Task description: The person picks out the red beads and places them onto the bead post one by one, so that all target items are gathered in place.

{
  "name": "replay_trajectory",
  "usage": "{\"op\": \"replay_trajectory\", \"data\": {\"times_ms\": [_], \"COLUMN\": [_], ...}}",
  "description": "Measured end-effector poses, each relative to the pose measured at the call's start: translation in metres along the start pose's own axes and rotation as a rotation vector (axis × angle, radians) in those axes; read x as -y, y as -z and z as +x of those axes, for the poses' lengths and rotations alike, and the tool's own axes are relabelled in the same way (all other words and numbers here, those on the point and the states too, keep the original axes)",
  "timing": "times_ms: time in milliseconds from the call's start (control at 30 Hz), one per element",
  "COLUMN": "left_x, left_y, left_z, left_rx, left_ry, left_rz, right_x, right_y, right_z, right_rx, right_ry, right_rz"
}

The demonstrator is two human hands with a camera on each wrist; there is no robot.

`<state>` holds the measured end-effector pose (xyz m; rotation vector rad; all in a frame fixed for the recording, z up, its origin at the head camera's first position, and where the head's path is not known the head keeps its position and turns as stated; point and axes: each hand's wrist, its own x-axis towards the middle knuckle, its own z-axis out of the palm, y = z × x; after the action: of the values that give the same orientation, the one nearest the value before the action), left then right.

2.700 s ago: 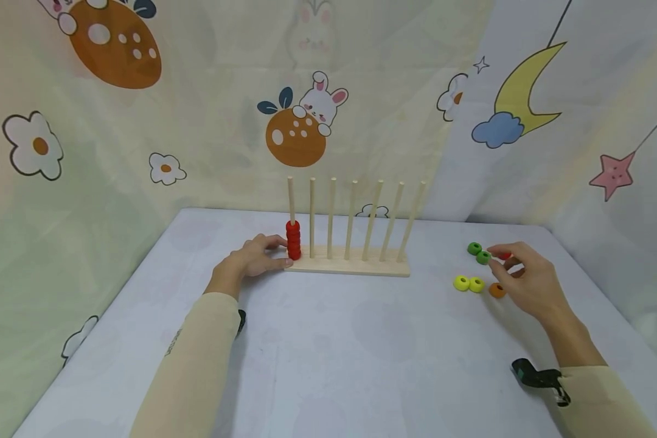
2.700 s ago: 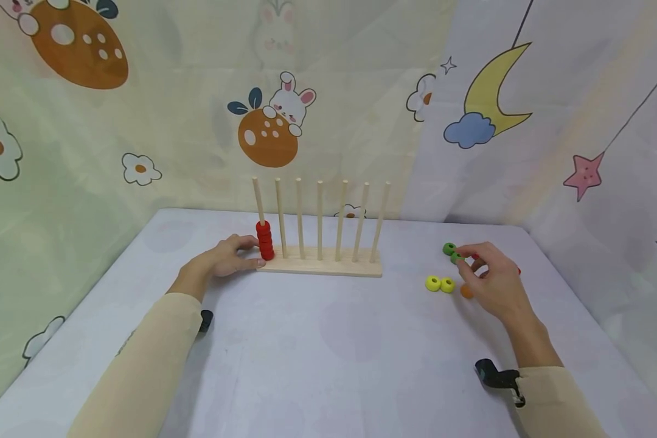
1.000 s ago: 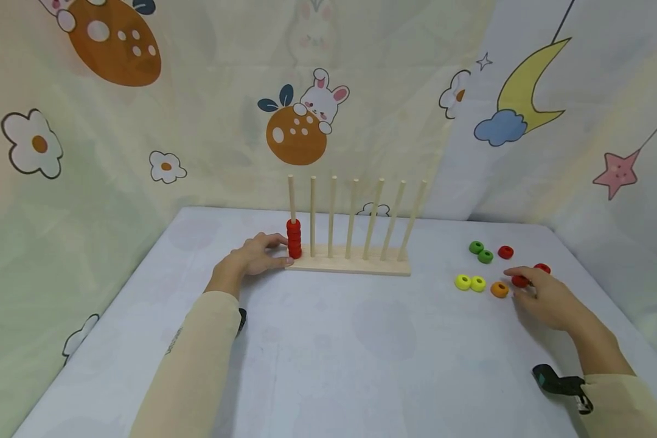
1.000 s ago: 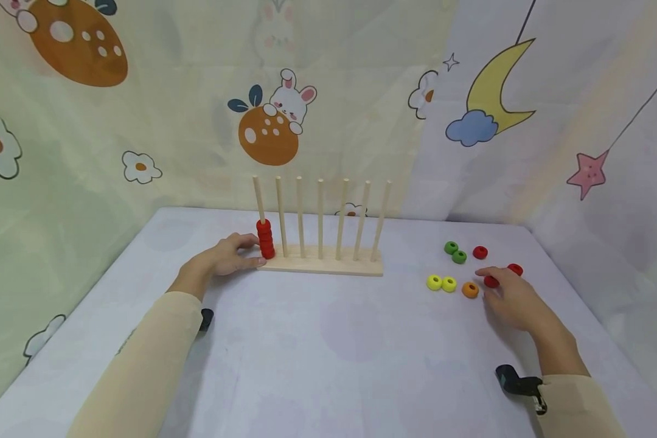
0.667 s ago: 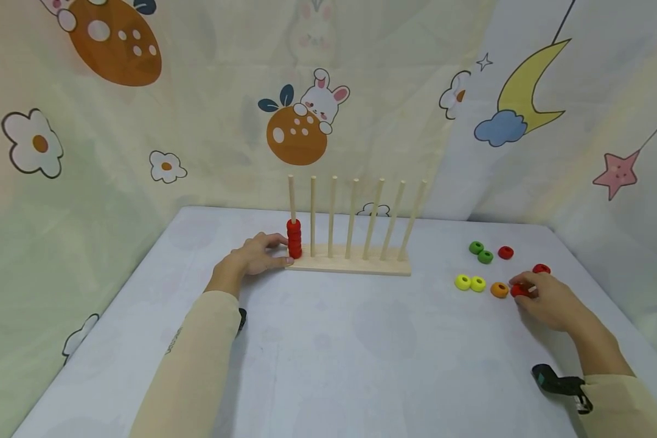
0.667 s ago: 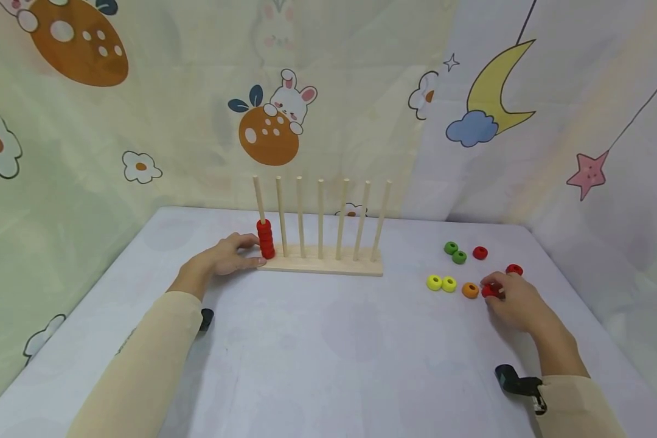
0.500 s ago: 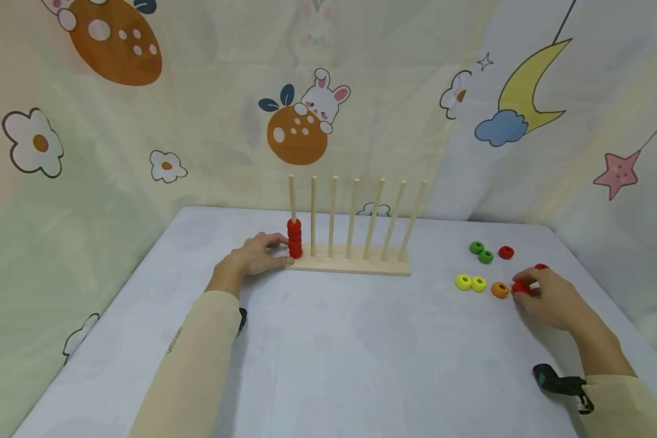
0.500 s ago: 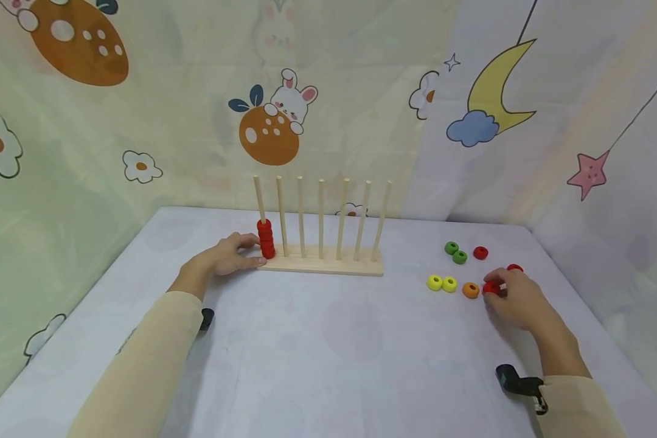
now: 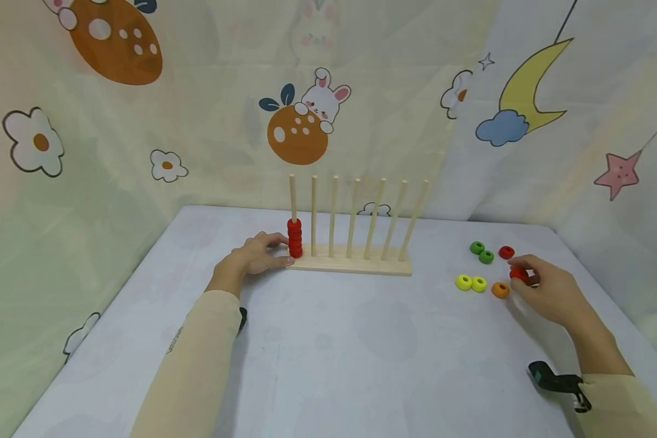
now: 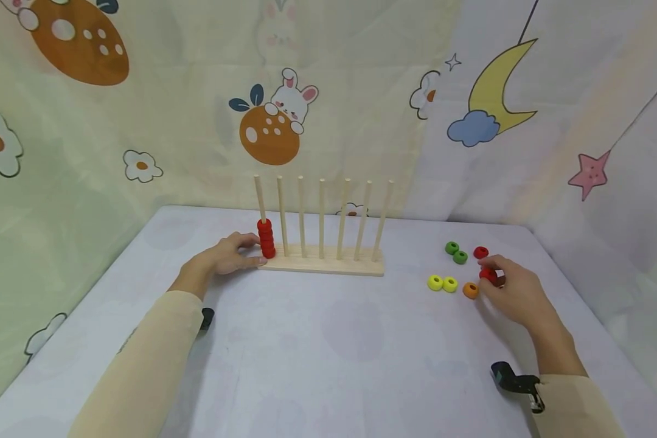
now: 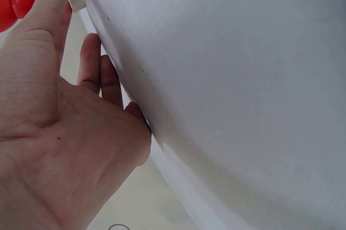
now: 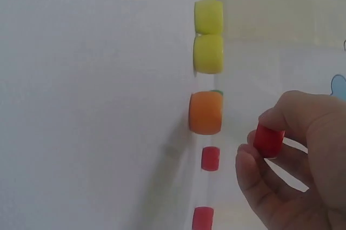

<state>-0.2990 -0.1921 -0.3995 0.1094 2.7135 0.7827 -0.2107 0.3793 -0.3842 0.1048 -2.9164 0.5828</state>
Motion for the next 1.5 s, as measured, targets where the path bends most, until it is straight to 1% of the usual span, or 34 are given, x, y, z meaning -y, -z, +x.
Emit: {"op": "replay_trajectory", "data": {"times_ms": [133, 333, 500, 667, 800, 967, 1167, 1300, 1500], "left_x": [0.001, 0.001, 0.002, 0.002, 0.000, -0.001, -0.001, 0.000, 0.001], "left_y": [-0.001, -0.001, 0.000, 0.001, 0.000, -0.001, -0.001, 0.000, 0.000], "left_z": [0.001, 0.001, -0.001, -0.001, -0.001, 0.000, -0.001, -0.001, 0.000], "left_rx": [-0.001, -0.002, -0.004, -0.001, -0.010, -0.006, 0.001, 0.001, -0.002], "left_ry": [0.005, -0.005, -0.012, -0.011, -0.009, -0.010, -0.009, -0.018, -0.025], "left_rz": [-0.006, -0.010, -0.018, -0.019, -0.019, -0.030, -0.017, -0.011, -0.008], "right_x": [0.005, 0.010, 0.019, 0.025, 0.029, 0.032, 0.034, 0.036, 0.039], "right_y": [0.001, 0.002, 0.000, 0.001, 0.002, 0.001, -0.001, -0.002, -0.002], "right_z": [0.001, 0.000, 0.000, 0.004, 0.006, 0.005, 0.004, 0.003, 0.002], "right_rx": [-0.027, -0.013, -0.006, -0.010, -0.021, -0.018, -0.027, -0.028, -0.010], "right_ry": [0.016, 0.032, 0.058, 0.085, 0.107, 0.123, 0.147, 0.154, 0.139], "right_rz": [0.014, 0.052, 0.082, 0.081, 0.085, 0.103, 0.102, 0.108, 0.118]}}
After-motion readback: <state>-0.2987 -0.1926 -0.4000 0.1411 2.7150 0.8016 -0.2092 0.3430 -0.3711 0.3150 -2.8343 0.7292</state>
